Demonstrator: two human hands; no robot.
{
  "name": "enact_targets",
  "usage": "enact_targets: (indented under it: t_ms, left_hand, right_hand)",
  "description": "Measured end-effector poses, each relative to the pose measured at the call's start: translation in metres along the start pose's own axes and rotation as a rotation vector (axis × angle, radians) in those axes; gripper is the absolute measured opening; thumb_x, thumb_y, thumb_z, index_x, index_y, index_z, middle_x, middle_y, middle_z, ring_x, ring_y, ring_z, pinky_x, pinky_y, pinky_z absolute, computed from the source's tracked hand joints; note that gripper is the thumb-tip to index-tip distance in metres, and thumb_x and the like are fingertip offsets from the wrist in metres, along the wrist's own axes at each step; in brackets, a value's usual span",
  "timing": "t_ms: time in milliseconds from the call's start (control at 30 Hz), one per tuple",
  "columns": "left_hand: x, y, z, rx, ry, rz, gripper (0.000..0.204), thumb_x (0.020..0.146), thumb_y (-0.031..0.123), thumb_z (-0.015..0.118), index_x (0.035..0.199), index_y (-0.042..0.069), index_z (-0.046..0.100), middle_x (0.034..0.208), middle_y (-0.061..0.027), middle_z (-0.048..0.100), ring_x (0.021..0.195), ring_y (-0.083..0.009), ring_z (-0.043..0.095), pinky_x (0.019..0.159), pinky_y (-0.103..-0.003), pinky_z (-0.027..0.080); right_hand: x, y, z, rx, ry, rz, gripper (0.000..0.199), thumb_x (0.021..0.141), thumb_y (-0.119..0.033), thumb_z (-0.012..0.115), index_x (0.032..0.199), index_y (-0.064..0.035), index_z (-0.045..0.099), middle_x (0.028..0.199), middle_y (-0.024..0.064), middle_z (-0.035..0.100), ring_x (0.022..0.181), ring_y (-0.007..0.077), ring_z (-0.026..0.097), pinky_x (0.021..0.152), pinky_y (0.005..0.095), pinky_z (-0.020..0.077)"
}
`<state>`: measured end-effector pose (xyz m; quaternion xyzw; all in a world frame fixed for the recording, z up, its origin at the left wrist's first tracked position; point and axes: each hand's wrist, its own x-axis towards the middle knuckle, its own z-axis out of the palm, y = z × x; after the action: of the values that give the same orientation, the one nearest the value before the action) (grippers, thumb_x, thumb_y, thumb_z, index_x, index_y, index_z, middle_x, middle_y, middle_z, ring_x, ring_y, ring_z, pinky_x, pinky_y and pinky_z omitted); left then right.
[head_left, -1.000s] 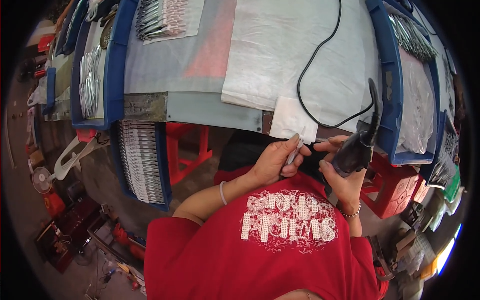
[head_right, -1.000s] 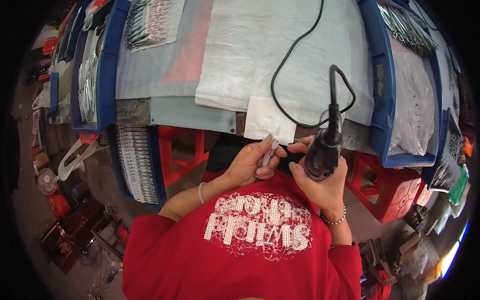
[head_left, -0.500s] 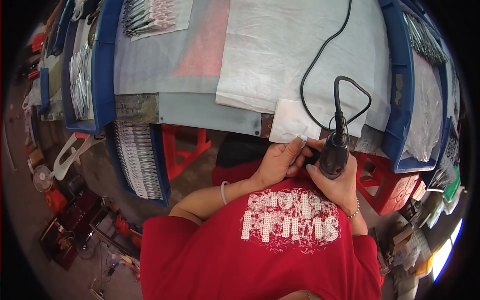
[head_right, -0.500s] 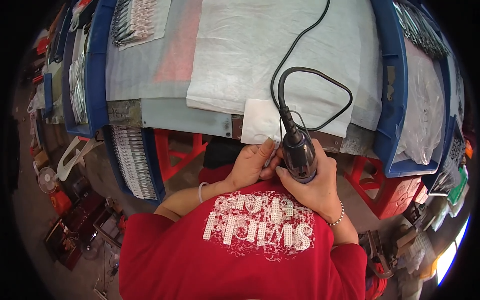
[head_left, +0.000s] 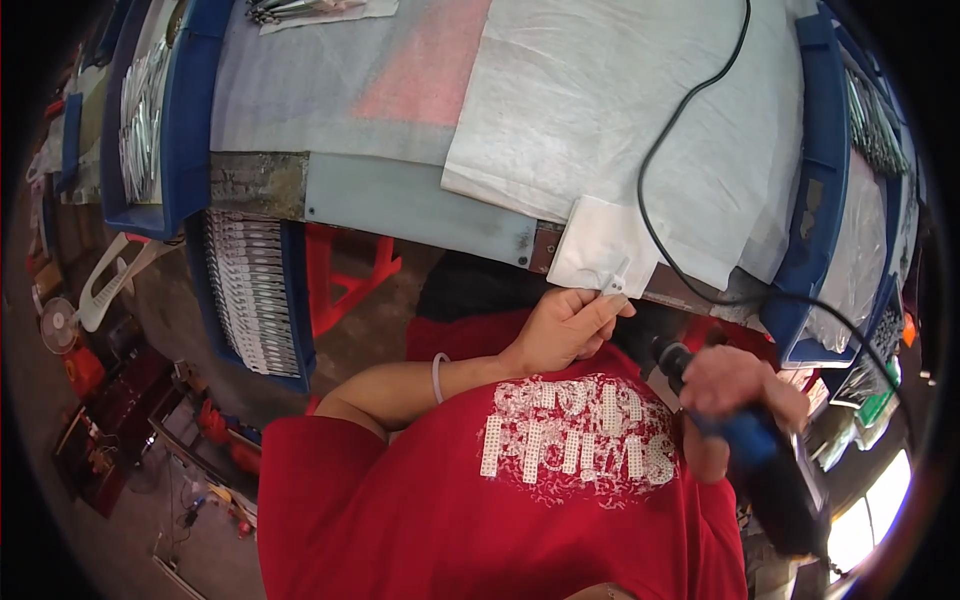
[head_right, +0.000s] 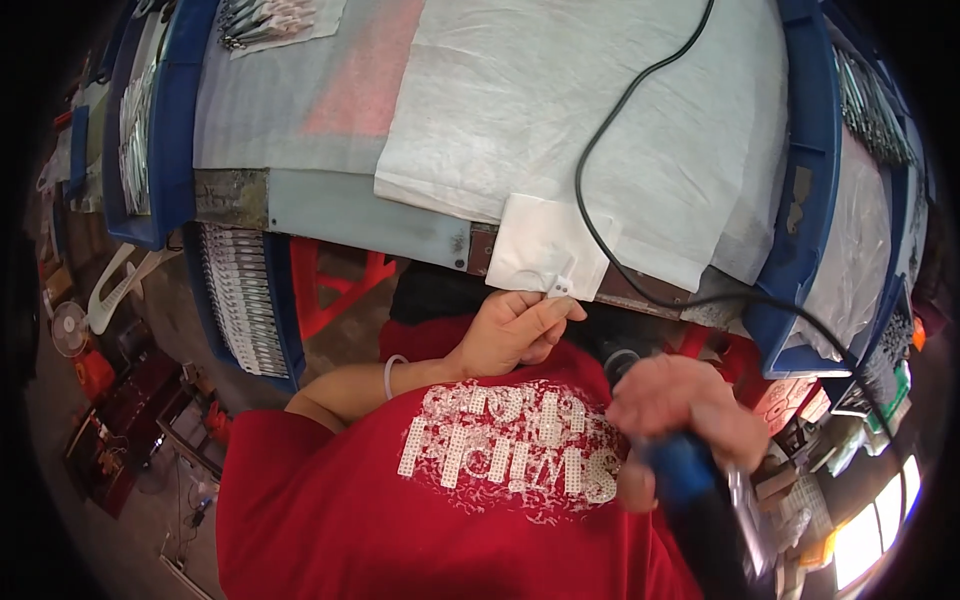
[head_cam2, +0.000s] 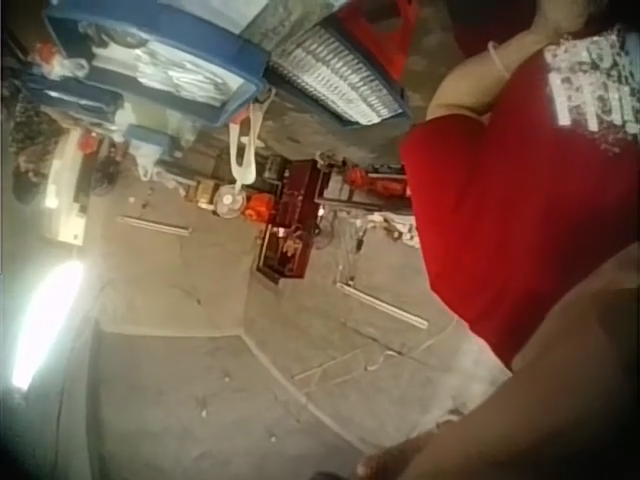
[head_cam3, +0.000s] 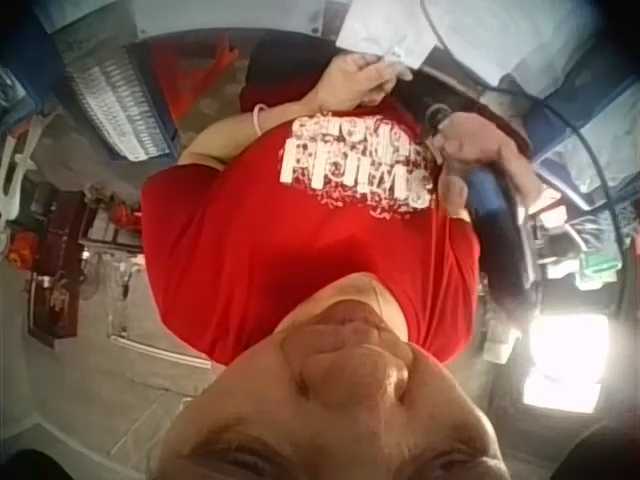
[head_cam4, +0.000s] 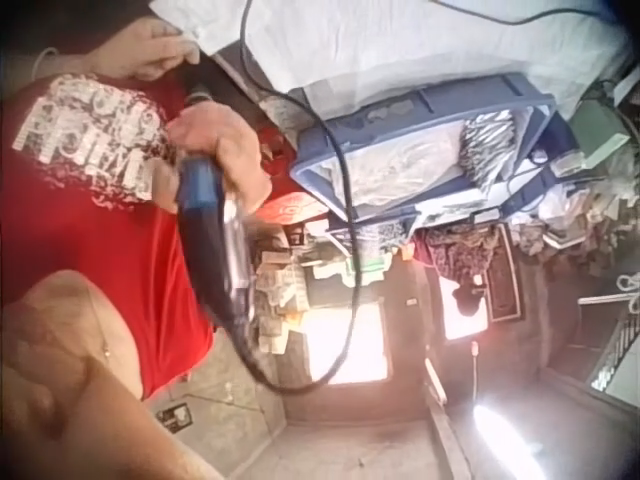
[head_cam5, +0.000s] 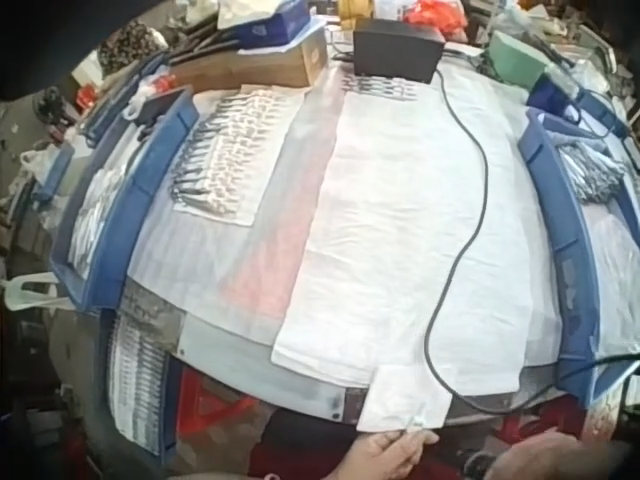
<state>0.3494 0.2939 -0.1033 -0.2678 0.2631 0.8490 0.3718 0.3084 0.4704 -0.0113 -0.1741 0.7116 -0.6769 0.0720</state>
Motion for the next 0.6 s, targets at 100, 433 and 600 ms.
enact_targets:
  t_ms: [100,433,600]
  left_hand:
    - [0.0,-0.002,-0.001,0.004,0.01,0.019,0.018,0.097,0.016,0.051,0.099,0.001,0.062,0.067,0.0025,0.048,0.048,-0.0031,0.035,0.042,-0.019,0.026]
    - [0.001,0.001,0.0,0.028,-0.003,0.006,0.023,0.097,0.023,0.051,0.094,0.002,0.061,0.065,0.0024,0.049,0.049,-0.0032,0.039,0.044,-0.018,0.031]
    - [0.001,0.0,-0.002,0.013,-0.016,0.021,0.023,0.097,0.022,0.051,0.093,0.002,0.061,0.064,0.0024,0.049,0.05,-0.0032,0.04,0.044,-0.018,0.032]
  right_hand:
    - [0.022,-0.007,0.019,-0.021,0.031,-0.354,0.055,0.082,-0.033,0.07,0.119,-0.0067,0.038,0.071,0.0025,0.055,0.052,0.016,0.056,0.05,0.0307,0.0482]
    - [0.04,0.005,0.035,-0.007,-0.117,-0.48,0.057,0.082,-0.036,0.07,0.119,-0.0091,0.035,0.073,0.0012,0.058,0.053,0.0132,0.06,0.048,0.0261,0.0503]
    - [0.042,0.006,0.037,0.001,-0.133,-0.465,0.059,0.082,-0.036,0.071,0.12,-0.01,0.035,0.073,0.0009,0.059,0.054,0.0131,0.06,0.049,0.0262,0.0507]
